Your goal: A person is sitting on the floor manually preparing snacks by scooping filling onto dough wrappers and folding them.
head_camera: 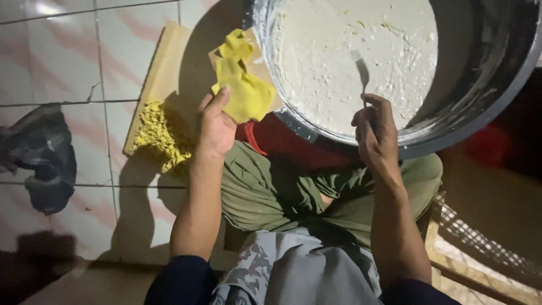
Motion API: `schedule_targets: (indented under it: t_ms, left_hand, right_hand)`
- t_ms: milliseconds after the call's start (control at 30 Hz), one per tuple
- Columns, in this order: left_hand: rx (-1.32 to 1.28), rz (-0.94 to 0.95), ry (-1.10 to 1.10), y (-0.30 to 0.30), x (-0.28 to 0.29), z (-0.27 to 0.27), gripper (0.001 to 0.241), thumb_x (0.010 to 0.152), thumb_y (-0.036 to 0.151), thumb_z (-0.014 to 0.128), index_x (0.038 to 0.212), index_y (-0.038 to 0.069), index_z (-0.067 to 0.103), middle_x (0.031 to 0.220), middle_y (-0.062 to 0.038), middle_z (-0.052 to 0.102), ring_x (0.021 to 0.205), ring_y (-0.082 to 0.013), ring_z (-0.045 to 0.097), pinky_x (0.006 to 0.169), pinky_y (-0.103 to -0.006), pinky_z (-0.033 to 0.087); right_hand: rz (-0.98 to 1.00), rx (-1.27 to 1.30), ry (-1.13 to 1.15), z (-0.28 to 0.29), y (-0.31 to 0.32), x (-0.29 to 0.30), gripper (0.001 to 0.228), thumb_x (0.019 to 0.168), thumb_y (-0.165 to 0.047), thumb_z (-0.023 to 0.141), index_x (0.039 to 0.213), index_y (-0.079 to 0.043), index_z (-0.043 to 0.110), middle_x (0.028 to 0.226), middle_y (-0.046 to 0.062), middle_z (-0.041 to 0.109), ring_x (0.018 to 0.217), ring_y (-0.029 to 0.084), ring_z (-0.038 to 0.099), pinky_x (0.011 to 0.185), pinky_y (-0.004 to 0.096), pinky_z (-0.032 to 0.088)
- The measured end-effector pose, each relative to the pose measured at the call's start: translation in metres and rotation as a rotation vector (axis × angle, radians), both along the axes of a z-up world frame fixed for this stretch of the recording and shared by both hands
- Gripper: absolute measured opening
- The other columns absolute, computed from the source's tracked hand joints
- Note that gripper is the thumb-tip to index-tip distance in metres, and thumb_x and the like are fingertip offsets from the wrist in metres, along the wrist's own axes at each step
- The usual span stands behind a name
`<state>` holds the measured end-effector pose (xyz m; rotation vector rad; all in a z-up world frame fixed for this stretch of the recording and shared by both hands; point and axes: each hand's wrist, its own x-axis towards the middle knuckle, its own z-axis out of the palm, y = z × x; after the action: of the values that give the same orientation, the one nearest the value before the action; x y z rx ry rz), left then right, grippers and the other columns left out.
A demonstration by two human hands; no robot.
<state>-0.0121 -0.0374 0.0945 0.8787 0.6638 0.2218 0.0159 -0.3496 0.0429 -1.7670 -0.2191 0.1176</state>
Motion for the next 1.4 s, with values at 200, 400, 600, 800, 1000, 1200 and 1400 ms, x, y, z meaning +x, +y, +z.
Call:
schedule_targets:
  t_ms: [200, 400, 600, 800, 1000, 1200, 1400]
  left_hand:
    - [-0.012, 0.002, 0.094, -0.022, 0.012, 0.005, 0.022, 0.087, 0.024, 0.08, 0.093, 0.005, 0.072, 0.096, -0.02, 0.077, 0.092, -0.032, 0.079, 0.087, -0.051, 0.065]
    - [-0.081, -0.077, 0.092, -0.027, 0.024, -0.019, 0.036, 0.091, 0.039, 0.074, 0.115, 0.012, 0.075, 0.119, -0.018, 0.075, 0.11, -0.0332, 0.074, 0.101, -0.055, 0.059]
    - [-0.044, -0.166, 0.162, -0.05, 0.038, 0.004, 0.083, 0.094, 0.051, 0.068, 0.161, 0.019, 0.031, 0.172, -0.02, 0.007, 0.154, -0.0424, 0.0, 0.116, -0.0688, -0.008]
    - [-0.217, -0.101, 0.073, -0.04, 0.029, -0.046, 0.038, 0.097, 0.041, 0.068, 0.126, 0.018, 0.071, 0.13, -0.011, 0.072, 0.119, -0.0265, 0.071, 0.11, -0.0486, 0.053]
    - [-0.206, -0.088, 0.054, -0.037, 0.026, -0.044, 0.039, 0.099, 0.043, 0.066, 0.129, 0.019, 0.069, 0.132, -0.01, 0.07, 0.122, -0.0248, 0.069, 0.112, -0.0481, 0.052]
    - [-0.201, -0.024, 0.108, -0.046, 0.036, -0.026, 0.041, 0.093, 0.041, 0.072, 0.127, 0.018, 0.071, 0.128, -0.011, 0.073, 0.12, -0.0233, 0.07, 0.114, -0.0452, 0.05]
    - [-0.23, -0.105, 0.128, -0.075, 0.041, -0.073, 0.05, 0.098, 0.049, 0.066, 0.135, 0.015, 0.065, 0.135, -0.016, 0.067, 0.124, -0.025, 0.066, 0.113, -0.045, 0.047]
  right_hand:
    - [0.319, -1.121, -0.178, -0.009, -0.031, 0.021, 0.026, 0.097, -0.02, 0.061, 0.113, -0.028, 0.08, 0.085, 0.005, 0.075, 0.066, 0.028, 0.072, 0.057, 0.043, 0.058]
    - [0.518, -1.139, 0.055, -0.019, -0.013, 0.035, 0.035, 0.091, -0.008, 0.055, 0.107, -0.026, 0.082, 0.087, 0.01, 0.075, 0.079, 0.032, 0.076, 0.071, 0.043, 0.059]
    - [0.672, -1.186, 0.212, -0.016, -0.01, 0.037, 0.043, 0.098, -0.003, 0.047, 0.117, -0.025, 0.079, 0.093, 0.011, 0.075, 0.085, 0.028, 0.075, 0.073, 0.041, 0.058]
    - [0.632, -1.129, 0.181, -0.019, -0.016, 0.04, 0.03, 0.092, -0.011, 0.055, 0.108, -0.019, 0.08, 0.091, 0.015, 0.075, 0.086, 0.038, 0.076, 0.077, 0.049, 0.059]
    - [0.619, -1.096, 0.324, -0.017, -0.018, 0.041, 0.031, 0.092, -0.015, 0.057, 0.109, -0.023, 0.082, 0.09, 0.018, 0.078, 0.085, 0.039, 0.077, 0.08, 0.049, 0.059]
    - [0.508, -0.453, 0.562, 0.03, -0.033, 0.068, 0.034, 0.089, -0.011, 0.064, 0.118, -0.01, 0.08, 0.106, 0.026, 0.078, 0.104, 0.047, 0.073, 0.092, 0.059, 0.053]
    - [0.275, -0.114, 0.537, 0.038, -0.058, 0.042, 0.034, 0.089, 0.005, 0.062, 0.12, 0.004, 0.076, 0.072, 0.02, 0.074, 0.053, 0.022, 0.061, 0.047, 0.037, 0.05]
